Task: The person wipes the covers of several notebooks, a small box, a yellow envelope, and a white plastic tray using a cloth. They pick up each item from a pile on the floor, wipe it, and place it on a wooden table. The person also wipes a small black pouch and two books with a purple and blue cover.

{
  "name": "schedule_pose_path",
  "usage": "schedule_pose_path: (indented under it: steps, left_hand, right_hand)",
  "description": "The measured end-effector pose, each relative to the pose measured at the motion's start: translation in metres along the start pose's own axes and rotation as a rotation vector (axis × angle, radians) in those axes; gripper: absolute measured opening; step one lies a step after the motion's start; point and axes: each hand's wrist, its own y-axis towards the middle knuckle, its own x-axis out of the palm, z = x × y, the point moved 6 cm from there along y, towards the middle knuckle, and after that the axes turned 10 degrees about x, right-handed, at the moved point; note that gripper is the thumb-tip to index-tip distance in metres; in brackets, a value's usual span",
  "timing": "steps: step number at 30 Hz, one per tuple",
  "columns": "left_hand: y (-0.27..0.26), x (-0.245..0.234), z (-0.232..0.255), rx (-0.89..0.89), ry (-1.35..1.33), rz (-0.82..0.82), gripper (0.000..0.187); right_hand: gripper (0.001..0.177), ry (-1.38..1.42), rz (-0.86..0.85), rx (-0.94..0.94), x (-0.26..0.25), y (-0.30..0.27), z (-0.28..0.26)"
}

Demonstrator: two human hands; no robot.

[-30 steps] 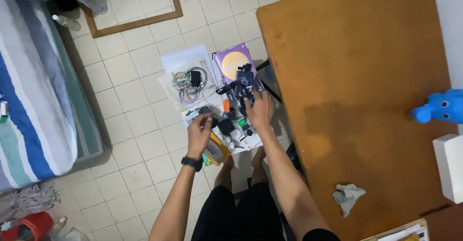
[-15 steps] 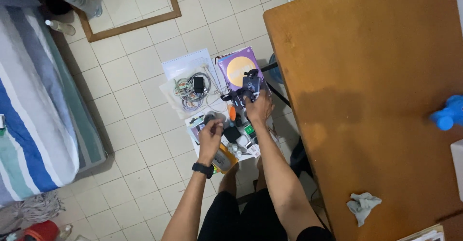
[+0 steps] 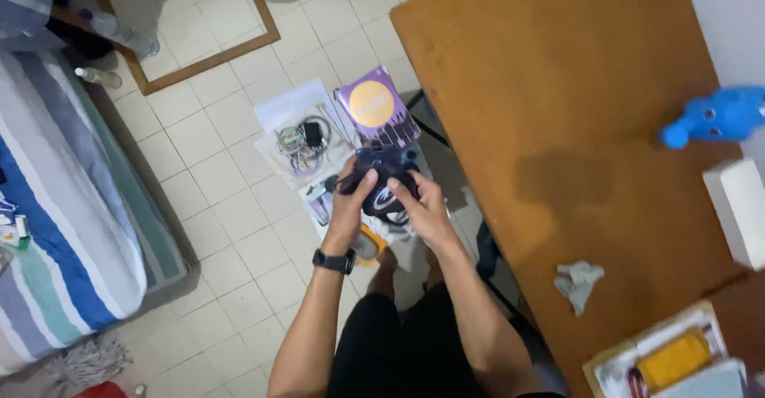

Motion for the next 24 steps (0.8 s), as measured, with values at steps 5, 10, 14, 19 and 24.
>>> schedule_pose_path:
  steps: [5,10,14,19,24]
  left_hand:
    - [-0.060,0.050,-0.030,-0.427,-0.638,0.022,0.044]
    - [-0.114,0.128,0.032,-0.531,-0.915,-0.364,0.038]
    - [-0.147,0.178,0.038,-0.537,-0.979,-0.481,0.038]
    - [-0.191,0.234,0.039,-0.666,-0.999,-0.548,0.037]
    - [-0.222,0.269,0.022,-0.692,-0.903,-0.604,0.043]
  right_hand:
    - [0.030,-0.147,0.126,-0.362,-0.091,-0.083,0.002]
    - [0.018,-0.556,0.753,-0.306,-0.264,-0.125,0.082]
    - [0.051,-1.040,0.772,0.275,-0.317,-0.140,0.182]
    - [0.043,-0.959,0.770,-0.155,-0.333,-0.152,0.257]
    - [0.032,-0.825,0.761,-0.181,-0.350,-0.160,0.237]
